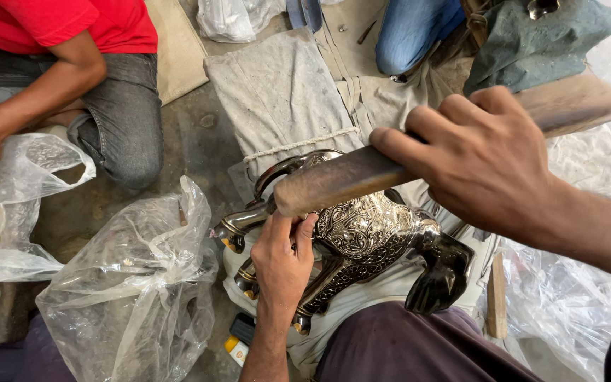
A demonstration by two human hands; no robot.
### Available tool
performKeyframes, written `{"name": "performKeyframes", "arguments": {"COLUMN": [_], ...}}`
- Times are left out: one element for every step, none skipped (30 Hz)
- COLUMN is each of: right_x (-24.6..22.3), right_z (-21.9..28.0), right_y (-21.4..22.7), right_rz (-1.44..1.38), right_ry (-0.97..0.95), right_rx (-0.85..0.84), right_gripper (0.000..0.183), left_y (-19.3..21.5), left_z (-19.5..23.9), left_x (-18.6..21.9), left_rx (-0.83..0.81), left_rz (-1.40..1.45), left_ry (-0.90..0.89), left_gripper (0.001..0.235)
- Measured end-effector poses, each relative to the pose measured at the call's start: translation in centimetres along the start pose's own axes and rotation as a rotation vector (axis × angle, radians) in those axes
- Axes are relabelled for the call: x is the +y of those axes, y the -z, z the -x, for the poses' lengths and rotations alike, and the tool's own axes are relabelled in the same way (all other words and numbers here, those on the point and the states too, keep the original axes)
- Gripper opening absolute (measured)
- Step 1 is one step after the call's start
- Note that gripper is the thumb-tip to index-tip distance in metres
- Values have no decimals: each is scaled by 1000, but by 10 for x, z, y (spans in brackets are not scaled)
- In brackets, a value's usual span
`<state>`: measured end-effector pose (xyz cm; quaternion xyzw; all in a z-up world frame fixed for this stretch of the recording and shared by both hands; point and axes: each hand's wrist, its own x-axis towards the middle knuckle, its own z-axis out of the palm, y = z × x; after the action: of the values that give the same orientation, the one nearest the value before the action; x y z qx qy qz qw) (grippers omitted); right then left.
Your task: The person sits on the floor and uses a wooden mallet and a small metal chisel to repeatedly strike and emboss intricate patterns into a silver elephant figurine resting on their lap. The person adjusts the chisel position frequently to work on different areas of the figurine's body.
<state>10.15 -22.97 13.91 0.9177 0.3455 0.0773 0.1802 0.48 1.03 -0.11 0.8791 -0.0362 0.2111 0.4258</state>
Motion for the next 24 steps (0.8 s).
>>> {"name": "performKeyframes", "arguments": {"right_x": [-1, -3, -4, -4, -3, -4, -5, -6, -6, -6, -6, -7, -8, -7, -6, -7, -7, -8, -8, -7, -7, -9, -12, -12], "right_z": [0, 1, 2, 4, 6, 8, 9, 9, 10, 10, 11, 13, 14, 14, 14, 15, 15, 16, 18, 20, 22, 24, 24, 24], "right_y": [1, 1, 2, 4, 5, 6, 6, 6, 7, 7, 7, 7, 6, 5, 5, 4, 2, -1, -3, -5, -8, -13, -19, -25], "right_rz": [-179, -358, -536, -344, -152, 37, -125, -285, -444, -328, -212, -99, -97, -93, -88, -139, -191, -241, -169, -95, -20, -135, -250, -359], "right_ry": [-5, -15, -28, -29, -30, -34, -69, -100, -130, -111, -91, -74, -76, -73, -70, -97, -125, -155, -150, -144, -139, -156, -174, -189], "right_rx": [95, 188, 281, 228, 175, 119, 87, 57, 27, 46, 66, 82, 30, -17, -65, -24, 17, 57, 11, -34, -78, -32, 13, 63], "right_gripper": [34, 38, 41, 41, 41, 42, 39, 36, 32, 34, 36, 38, 39, 39, 40, 37, 34, 31, 30, 30, 30, 30, 30, 30], "left_y": [1, 2, 2, 3, 3, 4, 5, 6, 7, 7, 7, 8, 8, 7, 7, 9, 10, 10, 10, 10, 10, 11, 13, 12], "left_z": [0, -1, -1, -2, -4, -5, -5, -5, -5, -7, -8, -8, -7, -8, -9, -9, -9, -9, -9, -10, -11, -11, -11, -13], "left_x": [1, 1, 2, 3, 3, 3, 4, 5, 5, 5, 4, 3, 2, 2, 1, 1, 0, 0, 0, 1, 2, 2, 2, 3], "left_rx": [7, 10, 13, -2, -17, -38, -34, -25, -15, -5, 5, 9, -16, -34, -52, -47, -42, -38, -46, -52, -57, -59, -61, -55], "left_rz": [16, 34, 51, 32, 13, -6, 19, 43, 68, 68, 67, 67, 58, 48, 39, 42, 45, 50, 56, 62, 68, 82, 95, 111], "left_ry": [4, 5, 6, 17, 29, 40, 27, 14, 1, -24, -48, -73, -37, -2, 33, 11, -12, -35, -11, 13, 37, 27, 18, 6], "left_gripper": [22, 22, 22, 22, 22, 23, 22, 22, 22, 21, 20, 19, 20, 21, 23, 22, 22, 21, 22, 22, 22, 21, 21, 21]}}
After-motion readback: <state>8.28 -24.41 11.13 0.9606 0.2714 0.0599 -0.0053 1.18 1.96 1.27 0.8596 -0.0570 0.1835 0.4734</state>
